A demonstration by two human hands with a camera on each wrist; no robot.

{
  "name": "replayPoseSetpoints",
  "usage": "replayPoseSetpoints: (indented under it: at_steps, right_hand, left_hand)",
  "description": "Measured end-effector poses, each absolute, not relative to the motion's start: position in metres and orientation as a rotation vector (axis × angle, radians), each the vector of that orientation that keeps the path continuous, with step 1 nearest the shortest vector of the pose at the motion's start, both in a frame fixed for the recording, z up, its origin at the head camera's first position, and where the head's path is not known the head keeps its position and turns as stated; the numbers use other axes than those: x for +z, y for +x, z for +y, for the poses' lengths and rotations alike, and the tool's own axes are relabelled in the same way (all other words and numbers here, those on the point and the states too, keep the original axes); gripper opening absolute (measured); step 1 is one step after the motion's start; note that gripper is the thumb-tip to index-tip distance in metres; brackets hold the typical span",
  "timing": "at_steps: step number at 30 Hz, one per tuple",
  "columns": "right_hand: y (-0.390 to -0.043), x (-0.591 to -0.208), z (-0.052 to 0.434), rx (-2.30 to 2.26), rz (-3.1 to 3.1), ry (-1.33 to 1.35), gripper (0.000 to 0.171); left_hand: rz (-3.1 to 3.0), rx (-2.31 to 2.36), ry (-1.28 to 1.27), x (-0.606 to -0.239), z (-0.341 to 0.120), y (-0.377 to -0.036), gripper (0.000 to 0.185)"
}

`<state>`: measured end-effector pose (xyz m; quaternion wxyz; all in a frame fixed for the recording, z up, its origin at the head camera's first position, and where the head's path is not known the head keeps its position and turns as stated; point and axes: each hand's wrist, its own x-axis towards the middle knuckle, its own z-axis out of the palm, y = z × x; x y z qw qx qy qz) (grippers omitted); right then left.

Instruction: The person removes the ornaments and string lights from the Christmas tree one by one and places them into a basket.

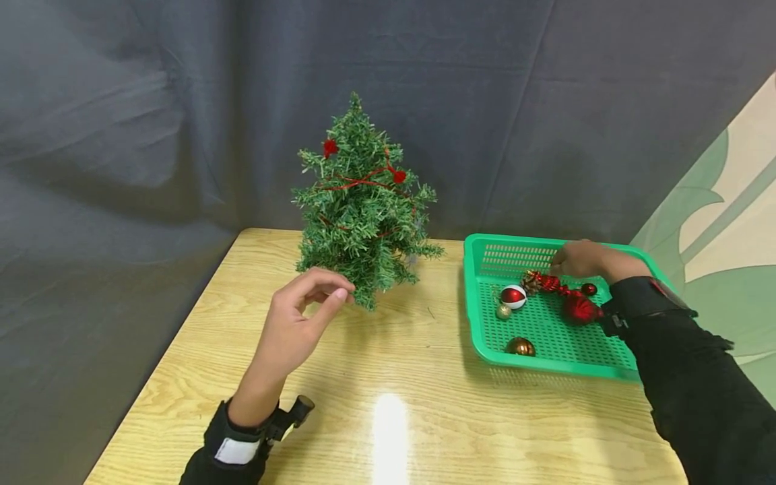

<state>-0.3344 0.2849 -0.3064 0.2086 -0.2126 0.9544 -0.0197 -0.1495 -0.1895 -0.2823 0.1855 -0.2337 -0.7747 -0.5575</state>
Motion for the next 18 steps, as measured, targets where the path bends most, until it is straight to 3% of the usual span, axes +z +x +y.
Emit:
replayPoseSetpoints:
  at_steps: [5,11,18]
  right_hand:
    - [-0.311,-0.285,0.256,-0.116,2.728,-0.618,0.045]
    - [-0.254,-0.264,0.224,-0.178,2.818,-0.716,0.051]
    - [-0.191,-0.273,0.203,-0.232,2.908,-0.785,0.053]
  left_hand:
    - [-2.177,-1.572,-0.667,-0.282,-0.191,-0.151,0.013]
    - [-2.189,-1.578,-0.663,-0.281,-0.19,-0.151,0.012]
    - [-2.18,-1.581,-0.641,-0.283,-0.19,-0.152,0.014]
